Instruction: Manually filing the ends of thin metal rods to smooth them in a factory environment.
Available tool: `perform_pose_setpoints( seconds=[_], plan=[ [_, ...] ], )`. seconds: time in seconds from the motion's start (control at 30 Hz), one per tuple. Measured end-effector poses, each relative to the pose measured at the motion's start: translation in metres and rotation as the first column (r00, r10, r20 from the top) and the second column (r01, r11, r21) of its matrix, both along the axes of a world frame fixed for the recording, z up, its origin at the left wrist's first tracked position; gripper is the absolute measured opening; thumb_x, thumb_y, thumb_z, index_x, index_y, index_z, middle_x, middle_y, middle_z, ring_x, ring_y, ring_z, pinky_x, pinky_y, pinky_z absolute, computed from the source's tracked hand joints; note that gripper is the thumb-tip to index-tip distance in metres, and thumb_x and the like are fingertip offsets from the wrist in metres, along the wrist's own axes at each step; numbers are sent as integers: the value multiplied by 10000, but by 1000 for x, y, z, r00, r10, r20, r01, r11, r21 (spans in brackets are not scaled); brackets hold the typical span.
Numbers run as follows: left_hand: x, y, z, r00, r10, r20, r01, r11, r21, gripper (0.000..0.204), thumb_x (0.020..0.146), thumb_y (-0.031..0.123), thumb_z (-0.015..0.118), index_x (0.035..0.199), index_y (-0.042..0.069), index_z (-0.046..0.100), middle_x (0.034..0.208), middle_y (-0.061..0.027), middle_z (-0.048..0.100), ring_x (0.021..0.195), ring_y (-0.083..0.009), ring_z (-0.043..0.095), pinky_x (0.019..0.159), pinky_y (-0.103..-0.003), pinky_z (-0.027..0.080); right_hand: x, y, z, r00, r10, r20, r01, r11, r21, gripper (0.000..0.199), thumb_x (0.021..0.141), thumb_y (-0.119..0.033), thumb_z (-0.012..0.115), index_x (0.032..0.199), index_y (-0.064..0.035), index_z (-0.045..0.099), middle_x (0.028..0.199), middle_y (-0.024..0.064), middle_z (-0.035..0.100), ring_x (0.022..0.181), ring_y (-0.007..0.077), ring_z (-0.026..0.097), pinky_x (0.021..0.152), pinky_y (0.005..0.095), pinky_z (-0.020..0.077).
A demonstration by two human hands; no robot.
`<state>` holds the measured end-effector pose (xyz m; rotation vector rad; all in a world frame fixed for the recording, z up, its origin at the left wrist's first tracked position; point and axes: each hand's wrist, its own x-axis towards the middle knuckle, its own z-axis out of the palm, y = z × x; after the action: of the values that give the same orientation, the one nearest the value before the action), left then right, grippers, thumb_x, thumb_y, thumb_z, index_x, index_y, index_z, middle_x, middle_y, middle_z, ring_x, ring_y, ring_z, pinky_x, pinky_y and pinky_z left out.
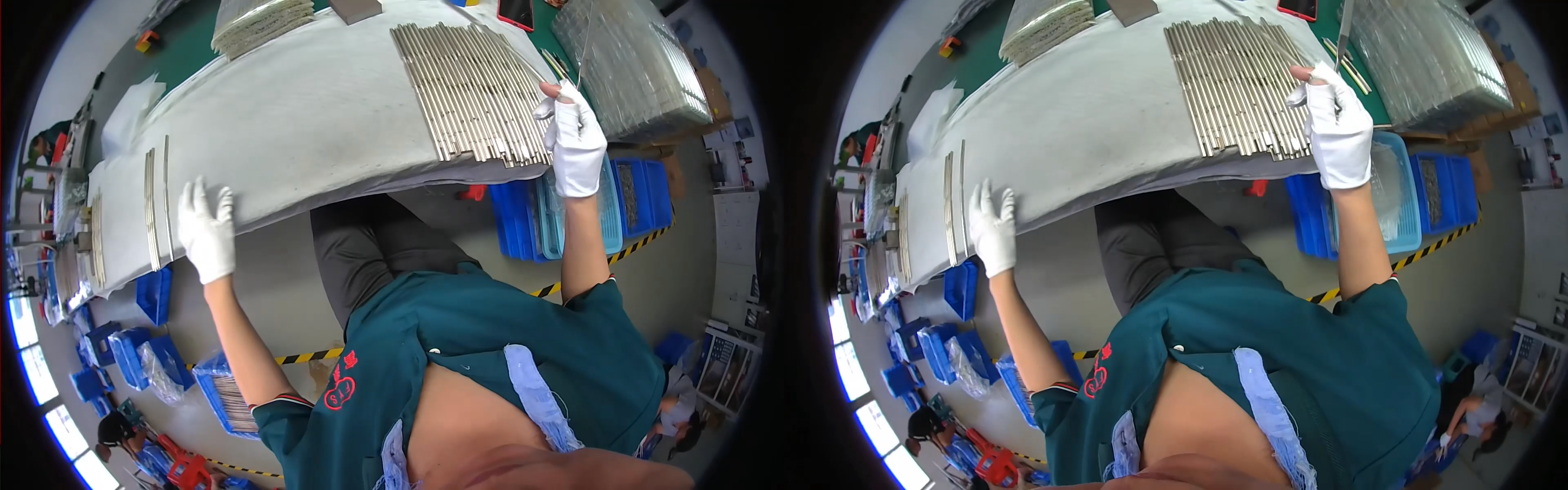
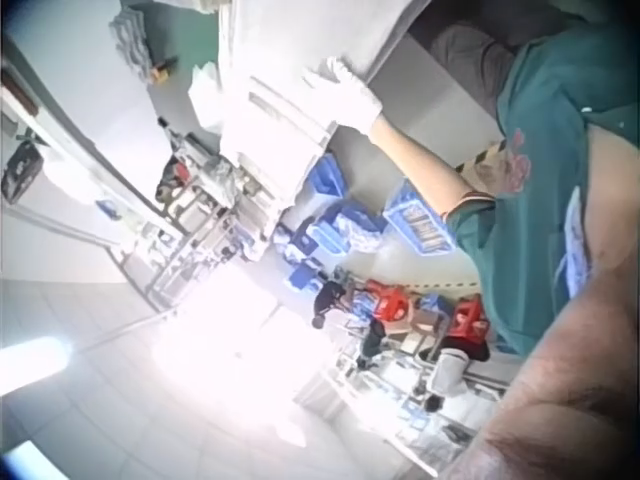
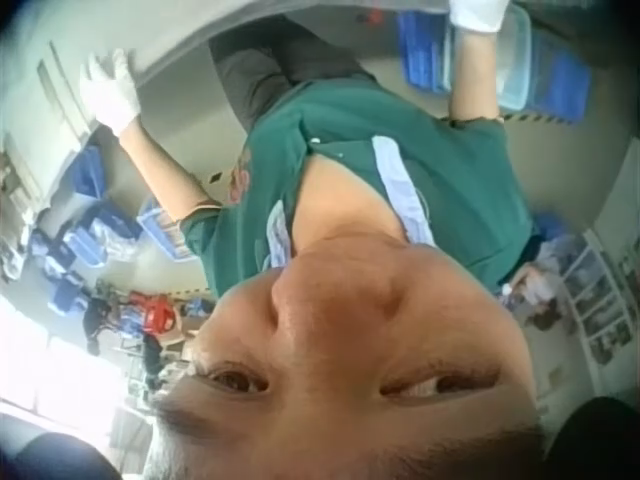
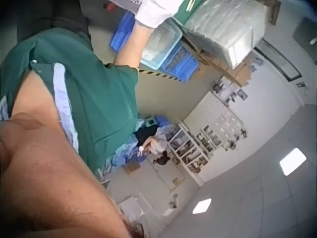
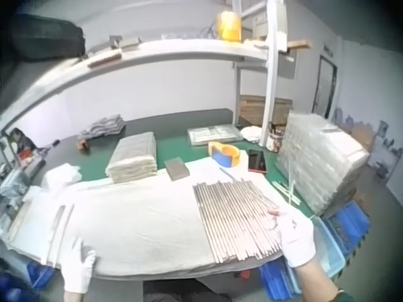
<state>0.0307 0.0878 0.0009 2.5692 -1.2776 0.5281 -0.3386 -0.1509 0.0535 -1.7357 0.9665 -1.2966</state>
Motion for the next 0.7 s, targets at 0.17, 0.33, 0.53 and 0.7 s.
perform_pose_setpoints(
  seconds=[0.17, 0.33, 0.53, 0.7],
  plan=[
    [97, 44, -23, 954, 294, 52, -299, 946, 130, 565, 877, 481, 441, 1245, 56, 493, 1222, -189, 518, 1128, -340, 484, 965, -396, 356, -16, -13, -31, 935, -85, -345, 6, 975, -224, 187, 871, -87, 519, 999, -19, 638, 773, 79, 653, 659, 145, 616, 627, 253, 473],
    [82, 29, -8, 927, 375, -33, -363, 913, 187, 470, 883, 422, 455, 1189, 76, 539, 1120, -179, 580, 1066, -321, 527, 898, -400, 406, -31, -8, -40, 757, -221, -615, -115, 881, -458, 216, 790, -150, 621, 1002, -153, 664, 858, 87, 638, 760, 227, 620, 667, 299, 491],
    [96, 21, -15, 959, 84, 270, -147, 965, 219, 338, 896, 349, 428, 1132, 140, 550, 991, -113, 614, 946, -276, 566, 810, -417, 440, -40, -9, -34, 593, -174, -786, -176, 925, -338, 315, 752, -320, 657, 1043, -198, 648, 946, 77, 634, 792, 246, 611, 663, 309, 482],
    [107, -15, -20, 969, 248, 22, -246, 937, 247, 368, 901, 308, 412, 1155, 69, 527, 967, -205, 605, 904, -347, 581, 778, -443, 454, -40, -8, -26, 570, -135, -810, -82, 972, -220, 270, 805, -284, 620, 1038, -152, 654, 985, 87, 646, 840, 228, 624, 740, 293, 479]
  ],
)
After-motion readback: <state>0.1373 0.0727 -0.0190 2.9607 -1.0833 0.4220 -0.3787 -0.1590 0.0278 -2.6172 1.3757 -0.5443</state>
